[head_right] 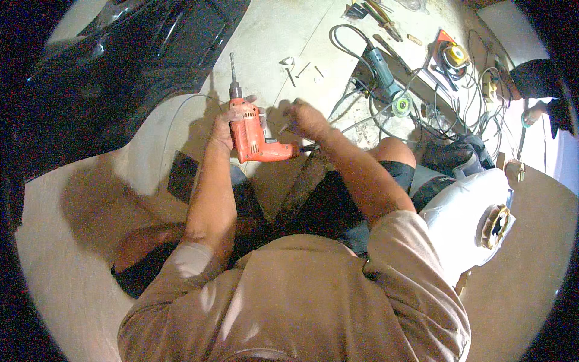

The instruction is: The person drills holes in the floor with a power drill, uses an angle grinder to cut a rectangular opening for a drain, and manipulates hardware by hand.

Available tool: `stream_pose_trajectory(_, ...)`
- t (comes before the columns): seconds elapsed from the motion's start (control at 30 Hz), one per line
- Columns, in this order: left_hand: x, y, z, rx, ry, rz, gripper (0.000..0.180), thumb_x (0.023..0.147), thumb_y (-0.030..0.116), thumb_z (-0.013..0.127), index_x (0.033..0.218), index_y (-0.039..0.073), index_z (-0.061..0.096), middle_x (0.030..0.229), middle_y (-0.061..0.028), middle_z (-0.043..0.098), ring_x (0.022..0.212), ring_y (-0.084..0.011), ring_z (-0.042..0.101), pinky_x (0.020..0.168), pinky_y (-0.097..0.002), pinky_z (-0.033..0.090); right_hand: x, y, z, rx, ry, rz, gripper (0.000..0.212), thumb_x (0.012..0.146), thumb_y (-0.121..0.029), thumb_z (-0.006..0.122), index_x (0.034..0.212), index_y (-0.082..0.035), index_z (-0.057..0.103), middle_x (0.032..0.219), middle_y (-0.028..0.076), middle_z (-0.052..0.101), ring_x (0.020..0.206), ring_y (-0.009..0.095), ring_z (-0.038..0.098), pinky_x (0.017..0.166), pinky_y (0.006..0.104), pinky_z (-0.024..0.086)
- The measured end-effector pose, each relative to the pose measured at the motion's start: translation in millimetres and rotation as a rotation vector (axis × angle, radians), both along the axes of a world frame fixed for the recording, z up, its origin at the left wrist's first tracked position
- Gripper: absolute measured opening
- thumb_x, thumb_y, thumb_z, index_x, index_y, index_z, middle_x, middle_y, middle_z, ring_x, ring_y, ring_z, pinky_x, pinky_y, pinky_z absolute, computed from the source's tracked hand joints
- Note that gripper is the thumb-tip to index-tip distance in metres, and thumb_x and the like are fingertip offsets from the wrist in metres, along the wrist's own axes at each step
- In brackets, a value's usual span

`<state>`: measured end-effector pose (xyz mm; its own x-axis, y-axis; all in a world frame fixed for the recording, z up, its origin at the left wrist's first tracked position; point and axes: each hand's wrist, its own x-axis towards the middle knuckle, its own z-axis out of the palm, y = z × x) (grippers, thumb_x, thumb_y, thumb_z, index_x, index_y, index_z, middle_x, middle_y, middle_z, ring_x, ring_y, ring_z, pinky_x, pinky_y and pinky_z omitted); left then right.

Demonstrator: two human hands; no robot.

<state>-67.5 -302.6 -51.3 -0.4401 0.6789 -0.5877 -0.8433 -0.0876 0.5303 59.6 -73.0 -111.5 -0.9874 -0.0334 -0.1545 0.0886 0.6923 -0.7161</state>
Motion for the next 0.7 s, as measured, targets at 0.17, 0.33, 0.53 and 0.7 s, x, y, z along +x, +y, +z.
stream_pose_trajectory(0.17,7.7,-6.0,-23.5,-0.128,-0.036,0.107,0.066,0.072,0.026,0.078,0.130,0.004,0.057,0.109,-0.0164,0.069,0.096,-0.0335,0.069,0.088,-0.0495,0.058,-4.3,-24.2,-22.5,0.175,-0.011,0.098,0.028,0.082,-0.019,0.074,0.107,-0.008,0.069,0.115,0.015,0.059,0.103,0.038,0.061,0.089,0.0443,0.054)
stream_pose_trajectory(0.33,14.3,18.1,-38.2,-0.213,-0.173,0.133,0.045,0.075,0.025,0.073,0.115,0.005,0.064,0.100,-0.0138,0.068,0.089,-0.0319,0.067,0.082,-0.0484,0.058,-23.8,7.6,-45.8,0.301,0.004,-0.368,0.033,0.087,-0.022,0.072,0.113,-0.003,0.063,0.110,0.019,0.061,0.101,0.040,0.062,0.087,0.0470,0.053)
stream_pose_trajectory(0.53,6.9,31.2,-68.8,-0.118,-0.011,0.023,0.040,0.072,0.021,0.072,0.108,0.005,0.067,0.098,-0.0121,0.068,0.089,-0.0297,0.067,0.081,-0.0453,0.058,-55.3,133.7,6.5,0.144,0.082,-1.039,0.074,0.076,-0.019,0.085,0.137,0.001,0.051,0.101,0.024,0.068,0.091,0.035,0.067,0.083,0.0425,0.054)
stream_pose_trajectory(0.7,-3.5,47.4,-103.2,-0.239,0.192,0.125,0.031,0.078,0.012,0.068,0.107,0.003,0.070,0.097,-0.0081,0.071,0.087,-0.0229,0.068,0.083,-0.0374,0.055,-61.9,302.1,113.0,0.209,0.098,-1.116,0.087,0.078,-0.016,0.078,0.152,0.000,0.036,0.087,0.021,0.070,0.076,0.030,0.068,0.073,0.0419,0.056)
